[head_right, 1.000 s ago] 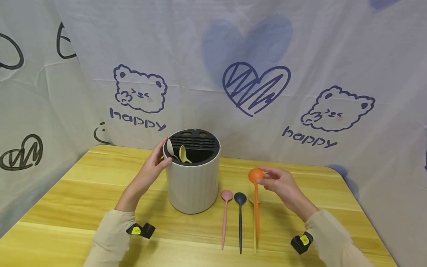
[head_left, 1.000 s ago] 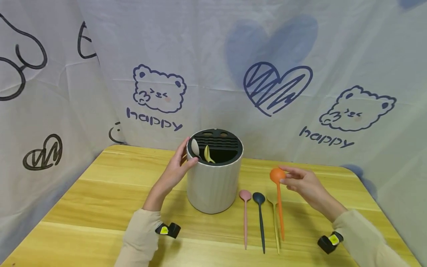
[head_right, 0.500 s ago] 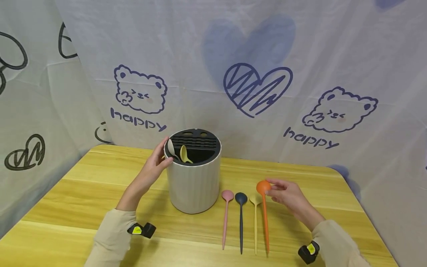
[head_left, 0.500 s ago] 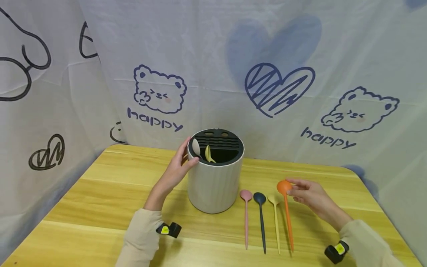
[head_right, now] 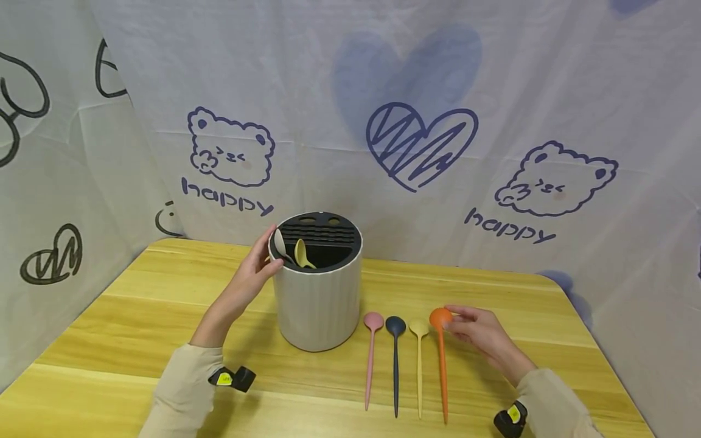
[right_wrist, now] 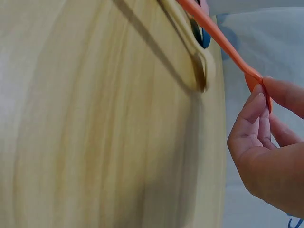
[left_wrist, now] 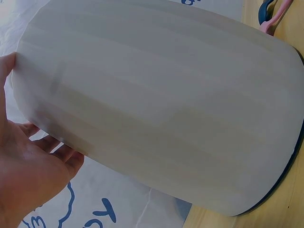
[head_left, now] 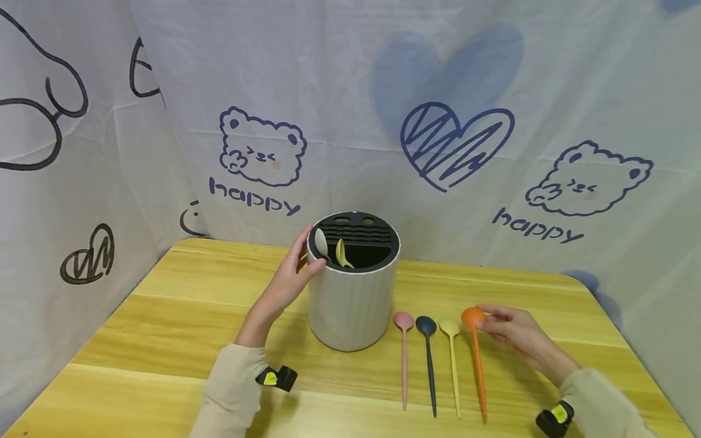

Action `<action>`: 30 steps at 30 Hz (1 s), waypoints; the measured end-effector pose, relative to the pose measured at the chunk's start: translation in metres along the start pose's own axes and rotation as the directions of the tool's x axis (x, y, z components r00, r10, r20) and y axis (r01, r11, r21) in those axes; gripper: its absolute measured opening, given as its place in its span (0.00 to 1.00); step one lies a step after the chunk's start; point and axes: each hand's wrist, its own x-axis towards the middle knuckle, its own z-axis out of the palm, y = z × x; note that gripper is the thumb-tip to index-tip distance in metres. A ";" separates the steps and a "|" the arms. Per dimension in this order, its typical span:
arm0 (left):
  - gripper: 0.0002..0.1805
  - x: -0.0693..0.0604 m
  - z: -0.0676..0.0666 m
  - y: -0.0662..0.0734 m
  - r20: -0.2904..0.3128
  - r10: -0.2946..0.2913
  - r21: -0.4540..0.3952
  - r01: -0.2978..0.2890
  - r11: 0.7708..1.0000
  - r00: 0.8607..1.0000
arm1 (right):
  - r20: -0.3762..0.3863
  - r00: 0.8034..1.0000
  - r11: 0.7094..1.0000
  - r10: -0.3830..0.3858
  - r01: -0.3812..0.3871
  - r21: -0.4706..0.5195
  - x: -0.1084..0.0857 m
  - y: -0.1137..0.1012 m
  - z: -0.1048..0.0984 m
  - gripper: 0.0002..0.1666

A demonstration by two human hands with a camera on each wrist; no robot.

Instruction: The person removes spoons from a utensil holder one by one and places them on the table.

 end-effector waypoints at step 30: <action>0.42 0.002 0.000 0.000 -0.006 -0.001 0.005 0.001 1.000 1.000 | 0.042 0.995 0.996 0.086 -0.087 0.015 0.009 0.024 -0.015 0.38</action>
